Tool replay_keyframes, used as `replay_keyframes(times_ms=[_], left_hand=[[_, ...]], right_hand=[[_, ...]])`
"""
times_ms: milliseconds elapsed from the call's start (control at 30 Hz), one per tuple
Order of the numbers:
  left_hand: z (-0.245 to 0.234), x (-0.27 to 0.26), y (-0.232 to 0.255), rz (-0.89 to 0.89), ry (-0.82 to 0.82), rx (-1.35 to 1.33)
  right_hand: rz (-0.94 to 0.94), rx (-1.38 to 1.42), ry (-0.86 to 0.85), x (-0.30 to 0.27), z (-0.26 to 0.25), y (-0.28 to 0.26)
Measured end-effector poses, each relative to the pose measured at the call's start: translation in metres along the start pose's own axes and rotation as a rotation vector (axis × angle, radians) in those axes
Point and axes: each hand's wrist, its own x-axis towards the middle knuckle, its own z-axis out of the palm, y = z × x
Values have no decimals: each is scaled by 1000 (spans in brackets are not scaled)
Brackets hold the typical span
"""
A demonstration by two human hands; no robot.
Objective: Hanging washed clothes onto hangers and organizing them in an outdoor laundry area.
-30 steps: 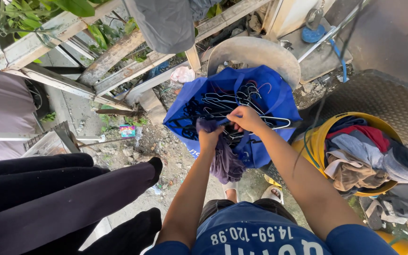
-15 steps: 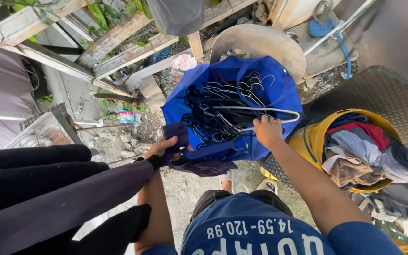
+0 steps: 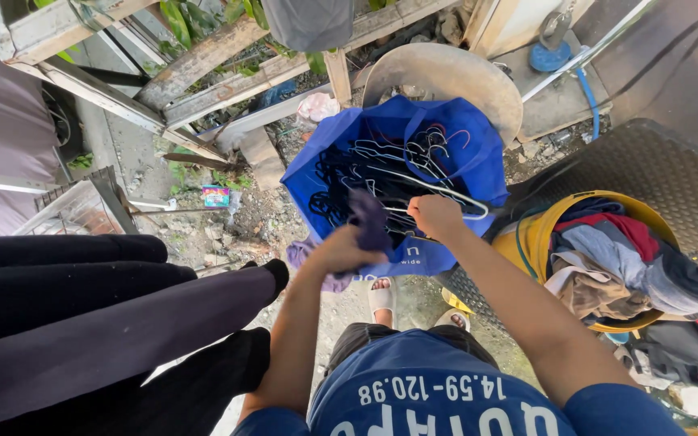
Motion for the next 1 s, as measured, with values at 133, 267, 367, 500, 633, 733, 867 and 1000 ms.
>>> replay_keyframes(times_ms=[133,267,367,500,633,733,867,1000], left_hand=[[28,-7,20,56,-242,318],[-9,-26,23,-22,-301,299],[-48,-38,-1,-119,-145,65],[-60,-39,-3,89,107,-403],[-33,-15,19,186,205,-613],[2,25,16,84,88,-720],[50,70,18,63,-16,-748],[99,118,14,33,-4,-838]], right_hand=[[44,27,140,3,-6,-11],[13,49,205,1,-17,11],[75,77,220,-7,-46,21],[157,24,413,-10,-81,55],[198,109,439,-10,-124,78],[188,88,512,-9,-119,92],[243,185,426,-8,-85,115],[154,386,452,-17,-75,101]])
